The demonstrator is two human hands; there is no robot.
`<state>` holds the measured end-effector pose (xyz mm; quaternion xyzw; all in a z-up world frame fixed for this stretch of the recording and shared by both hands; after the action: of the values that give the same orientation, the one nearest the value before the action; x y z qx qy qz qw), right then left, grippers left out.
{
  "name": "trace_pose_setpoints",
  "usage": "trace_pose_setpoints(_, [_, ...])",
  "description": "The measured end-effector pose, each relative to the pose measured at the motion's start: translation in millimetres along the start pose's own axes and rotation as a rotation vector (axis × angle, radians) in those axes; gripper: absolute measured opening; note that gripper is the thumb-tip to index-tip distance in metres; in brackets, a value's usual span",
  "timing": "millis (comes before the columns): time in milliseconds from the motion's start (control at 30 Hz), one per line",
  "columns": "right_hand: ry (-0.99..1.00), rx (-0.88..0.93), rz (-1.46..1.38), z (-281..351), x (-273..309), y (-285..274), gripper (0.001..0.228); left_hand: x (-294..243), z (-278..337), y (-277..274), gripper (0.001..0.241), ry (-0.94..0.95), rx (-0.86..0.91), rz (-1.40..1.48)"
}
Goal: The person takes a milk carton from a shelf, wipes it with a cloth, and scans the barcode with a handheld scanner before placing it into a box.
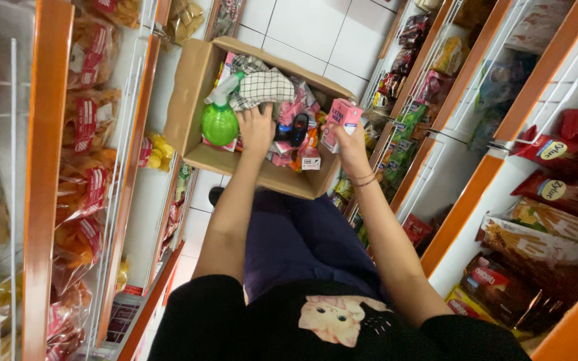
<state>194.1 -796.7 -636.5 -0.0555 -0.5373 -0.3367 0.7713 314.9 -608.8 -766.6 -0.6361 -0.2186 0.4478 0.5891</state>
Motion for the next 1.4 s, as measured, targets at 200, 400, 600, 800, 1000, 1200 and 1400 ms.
trace_pose_setpoints(200, [0.033,-0.003,-0.01,5,-2,-4,0.057,22,-11,4,0.017,0.121,-0.042,0.052])
trace_pose_setpoints(400, [0.059,0.025,0.014,14,-5,-10,0.053,13,16,-125,0.019,-0.008,-0.349,0.427])
trace_pose_setpoints(600, [0.102,-0.036,-0.054,26,-21,-3,0.043,-4,41,-245,0.023,-0.413,-0.313,1.309])
trace_pose_setpoints(800, [0.162,0.042,-0.226,54,15,64,0.045,-65,66,-387,0.034,-0.025,-0.338,1.729])
trace_pose_setpoints(1000, [0.086,0.27,-0.49,99,103,148,0.067,-145,101,-478,0.066,0.57,-0.311,0.599])
trace_pose_setpoints(1200, [-0.171,0.369,-0.373,131,151,193,0.059,-146,98,-486,0.053,0.599,-0.374,0.677])
trace_pose_setpoints(1400, [-0.187,0.243,-0.445,137,174,191,0.058,-151,116,-486,0.05,0.642,-0.476,0.619])
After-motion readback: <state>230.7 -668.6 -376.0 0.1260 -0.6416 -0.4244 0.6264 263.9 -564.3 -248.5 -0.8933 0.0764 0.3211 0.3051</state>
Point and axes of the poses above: each hand's wrist, its own z-axis away from the middle knuckle, its own y-axis out of the palm, x = y × z, the point moved 8 cm from there along -z, towards the middle knuckle, and after that the axes turned 2 degrees about z, right-handed, at the moved point
